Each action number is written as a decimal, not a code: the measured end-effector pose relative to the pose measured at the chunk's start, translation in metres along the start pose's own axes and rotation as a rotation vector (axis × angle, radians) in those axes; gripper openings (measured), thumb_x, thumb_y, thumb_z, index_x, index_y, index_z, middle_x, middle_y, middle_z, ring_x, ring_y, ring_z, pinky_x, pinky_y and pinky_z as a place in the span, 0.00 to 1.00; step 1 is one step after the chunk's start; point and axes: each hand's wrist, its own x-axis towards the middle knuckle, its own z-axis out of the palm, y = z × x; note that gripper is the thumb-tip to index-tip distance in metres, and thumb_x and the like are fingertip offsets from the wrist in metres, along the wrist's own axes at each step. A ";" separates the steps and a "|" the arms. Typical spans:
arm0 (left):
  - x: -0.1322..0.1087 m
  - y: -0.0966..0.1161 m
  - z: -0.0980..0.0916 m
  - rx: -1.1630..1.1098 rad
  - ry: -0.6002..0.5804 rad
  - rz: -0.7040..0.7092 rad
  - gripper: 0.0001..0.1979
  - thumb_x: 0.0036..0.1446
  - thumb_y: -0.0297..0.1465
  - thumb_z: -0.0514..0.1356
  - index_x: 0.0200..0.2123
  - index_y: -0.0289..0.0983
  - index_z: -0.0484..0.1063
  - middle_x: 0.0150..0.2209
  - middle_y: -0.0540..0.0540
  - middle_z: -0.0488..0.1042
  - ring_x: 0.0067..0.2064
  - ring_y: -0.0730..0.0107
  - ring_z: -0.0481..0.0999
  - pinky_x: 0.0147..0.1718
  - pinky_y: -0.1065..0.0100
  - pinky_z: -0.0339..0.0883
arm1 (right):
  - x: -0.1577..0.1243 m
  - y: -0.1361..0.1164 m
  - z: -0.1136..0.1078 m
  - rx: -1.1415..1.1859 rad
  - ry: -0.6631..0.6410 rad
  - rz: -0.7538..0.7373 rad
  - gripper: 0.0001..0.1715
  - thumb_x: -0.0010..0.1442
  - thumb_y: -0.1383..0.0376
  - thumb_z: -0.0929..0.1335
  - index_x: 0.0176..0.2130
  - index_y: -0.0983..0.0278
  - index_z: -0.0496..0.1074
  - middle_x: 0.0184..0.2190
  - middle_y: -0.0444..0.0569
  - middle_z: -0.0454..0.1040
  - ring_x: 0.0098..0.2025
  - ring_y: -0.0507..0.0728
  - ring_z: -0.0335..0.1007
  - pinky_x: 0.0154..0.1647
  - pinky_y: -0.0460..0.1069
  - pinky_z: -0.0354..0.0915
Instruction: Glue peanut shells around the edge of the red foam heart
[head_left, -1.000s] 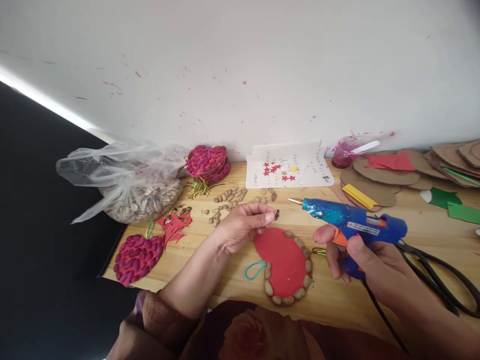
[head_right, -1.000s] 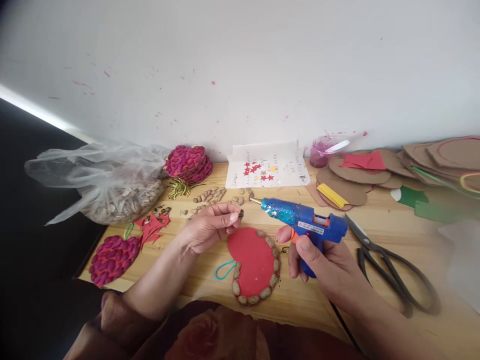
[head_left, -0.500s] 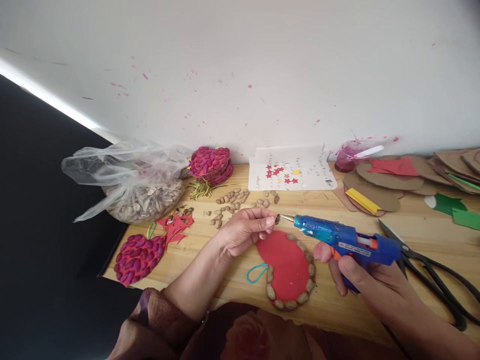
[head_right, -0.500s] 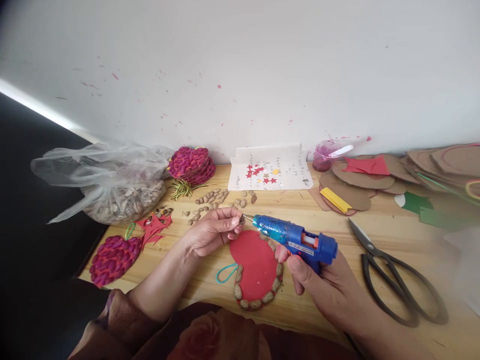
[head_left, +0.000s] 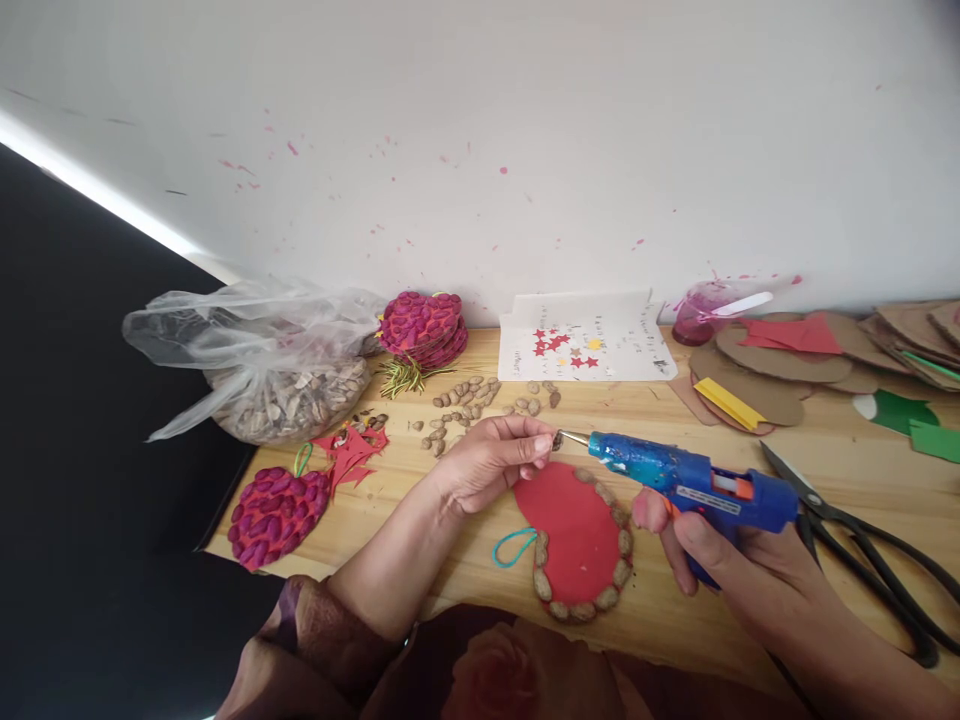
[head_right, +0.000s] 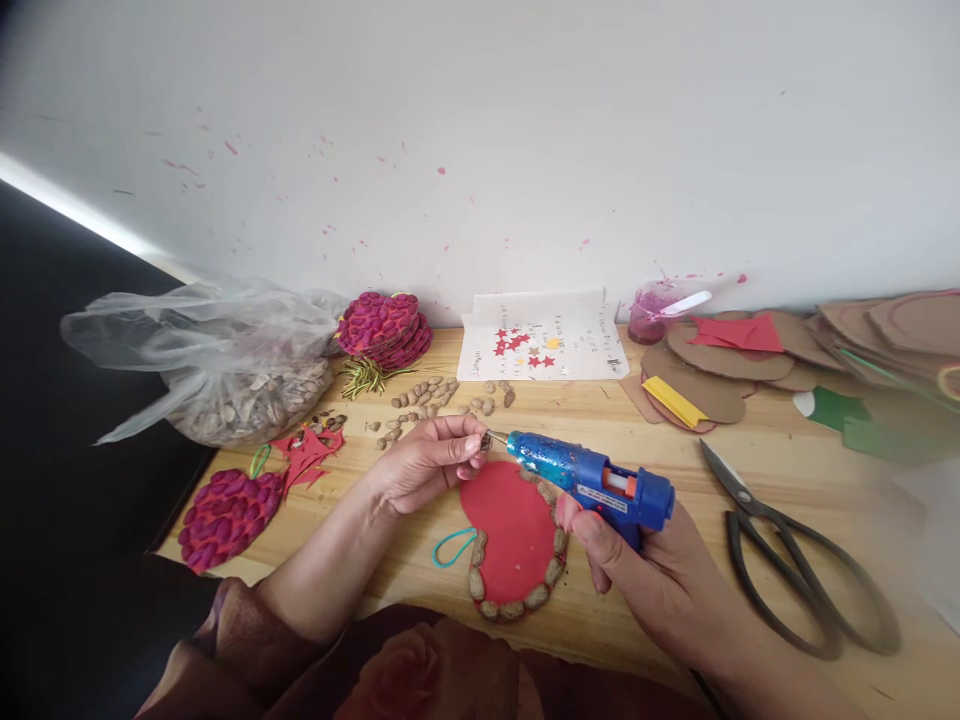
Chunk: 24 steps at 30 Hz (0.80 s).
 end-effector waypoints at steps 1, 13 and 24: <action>0.000 0.000 0.000 -0.002 0.002 -0.001 0.19 0.37 0.34 0.78 0.31 0.32 0.78 0.25 0.49 0.72 0.27 0.78 0.67 0.26 0.75 0.56 | 0.000 -0.001 0.001 0.000 0.017 0.003 0.15 0.62 0.50 0.68 0.31 0.56 0.73 0.27 0.43 0.72 0.18 0.51 0.61 0.19 0.49 0.59; -0.001 0.000 0.001 -0.031 -0.026 0.015 0.18 0.38 0.33 0.78 0.31 0.32 0.78 0.24 0.49 0.72 0.27 0.78 0.67 0.26 0.74 0.55 | 0.004 0.010 -0.010 -0.051 -0.072 -0.020 0.14 0.63 0.51 0.68 0.33 0.56 0.75 0.27 0.44 0.74 0.19 0.52 0.64 0.21 0.50 0.63; 0.000 0.000 -0.001 -0.043 -0.016 0.019 0.18 0.38 0.33 0.78 0.31 0.31 0.78 0.24 0.49 0.72 0.27 0.77 0.68 0.26 0.75 0.56 | 0.001 0.009 -0.006 -0.056 -0.037 0.005 0.15 0.63 0.51 0.67 0.32 0.57 0.74 0.25 0.43 0.72 0.19 0.52 0.63 0.20 0.49 0.62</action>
